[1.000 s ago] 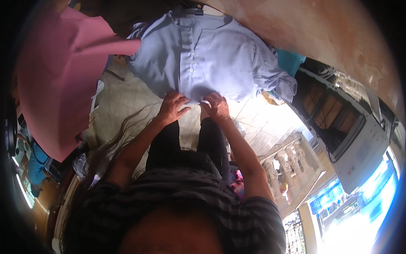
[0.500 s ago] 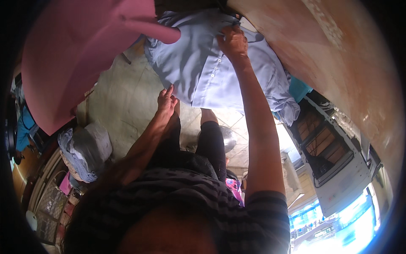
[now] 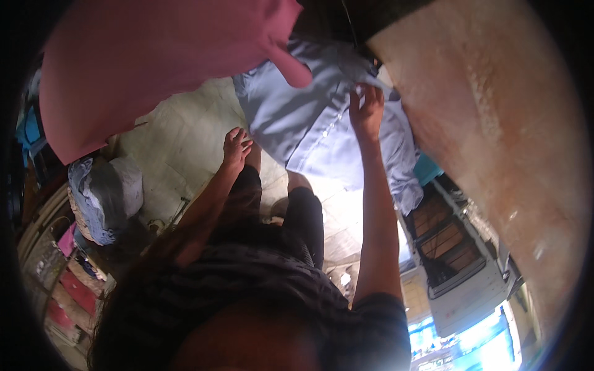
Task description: The person irons a blue shirt on a pink ironing board using an iron, then picks up the shirt, shakes it, and begins to fold it on the board.
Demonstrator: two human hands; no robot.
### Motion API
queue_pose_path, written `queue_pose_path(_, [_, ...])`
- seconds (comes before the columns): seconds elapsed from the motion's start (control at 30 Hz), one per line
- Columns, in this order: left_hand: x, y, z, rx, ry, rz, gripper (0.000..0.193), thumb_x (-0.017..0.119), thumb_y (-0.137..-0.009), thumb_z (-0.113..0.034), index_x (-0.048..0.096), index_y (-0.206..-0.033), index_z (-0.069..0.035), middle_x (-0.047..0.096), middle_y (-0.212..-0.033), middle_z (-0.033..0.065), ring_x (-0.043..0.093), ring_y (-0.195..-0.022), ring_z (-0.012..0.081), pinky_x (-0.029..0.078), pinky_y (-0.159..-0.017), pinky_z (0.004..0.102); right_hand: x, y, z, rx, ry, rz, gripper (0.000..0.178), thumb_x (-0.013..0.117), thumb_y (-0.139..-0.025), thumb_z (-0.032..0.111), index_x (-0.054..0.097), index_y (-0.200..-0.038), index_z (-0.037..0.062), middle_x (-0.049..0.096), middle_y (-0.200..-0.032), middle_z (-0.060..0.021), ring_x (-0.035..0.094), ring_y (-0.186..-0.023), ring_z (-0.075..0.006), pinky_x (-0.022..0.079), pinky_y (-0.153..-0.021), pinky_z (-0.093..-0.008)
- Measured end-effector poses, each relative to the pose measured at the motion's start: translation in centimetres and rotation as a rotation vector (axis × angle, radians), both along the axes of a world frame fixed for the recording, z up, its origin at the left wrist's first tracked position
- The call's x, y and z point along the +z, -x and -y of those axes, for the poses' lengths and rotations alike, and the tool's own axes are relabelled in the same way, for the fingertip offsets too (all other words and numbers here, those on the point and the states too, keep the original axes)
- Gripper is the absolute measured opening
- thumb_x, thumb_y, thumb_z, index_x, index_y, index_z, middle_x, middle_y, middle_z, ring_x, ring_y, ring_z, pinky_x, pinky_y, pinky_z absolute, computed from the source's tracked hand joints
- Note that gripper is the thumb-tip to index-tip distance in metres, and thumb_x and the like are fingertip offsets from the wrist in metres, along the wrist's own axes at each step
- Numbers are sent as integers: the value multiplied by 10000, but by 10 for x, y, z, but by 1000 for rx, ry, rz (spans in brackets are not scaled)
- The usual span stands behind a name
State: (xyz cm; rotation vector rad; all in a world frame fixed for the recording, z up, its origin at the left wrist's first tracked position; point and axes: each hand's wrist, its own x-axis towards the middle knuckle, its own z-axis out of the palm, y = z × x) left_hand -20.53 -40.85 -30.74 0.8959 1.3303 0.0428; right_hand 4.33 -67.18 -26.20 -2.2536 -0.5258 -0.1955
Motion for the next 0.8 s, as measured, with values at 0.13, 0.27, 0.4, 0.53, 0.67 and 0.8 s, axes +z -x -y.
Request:
queue_pose_path(0.13, [32,19,-35,-209,-156,91,340,660,-945,-283,559,-1240,-150,618,-959,-2,610,-753,108,468,-659,267,32,46,14,76,0,-51,222,682,-800,-1,604,-1008,1,633,-972,-178,604,-934,-378,494,-826,-444])
queue_pose_path(0.27, [118,39,-76,-220,-391,301,178,635,-968,-222,632,-1103,-107,606,-826,-17,575,-706,73,460,-635,246,89,69,-1,184,-21,-224,186,661,-829,9,638,-1014,12,643,-994,-173,626,-883,-338,525,-750,-405])
queue_pose_path(0.4, [226,20,-117,-210,-530,530,133,615,-989,-188,641,-1037,-67,590,-798,-35,533,-666,49,455,-608,229,166,61,-35,239,-119,-221,172,630,-858,-37,644,-1015,31,654,-977,-136,646,-823,-254,539,-666,-344])
queue_pose_path(0.53, [304,-14,-145,-282,-678,743,82,636,-961,-99,651,-1001,-29,609,-804,-23,545,-686,41,453,-610,213,222,44,-74,243,-249,-78,171,615,-869,-80,632,-999,29,660,-951,-107,638,-827,-218,529,-695,-319])
queue_pose_path(0.67, [347,-68,-189,-495,-1099,813,35,676,-881,-52,677,-914,-43,658,-807,58,611,-702,156,463,-637,287,269,42,-132,179,-399,-43,157,611,-880,-82,624,-994,26,655,-927,-99,623,-838,-202,511,-736,-307])
queue_pose_path(0.8, [357,-89,-253,-748,-1324,730,112,698,-848,-74,677,-957,-91,657,-954,59,617,-882,246,458,-788,360,291,45,-207,208,-395,-43,185,632,-864,-71,620,-1026,16,659,-975,-118,632,-880,-230,517,-782,-345])
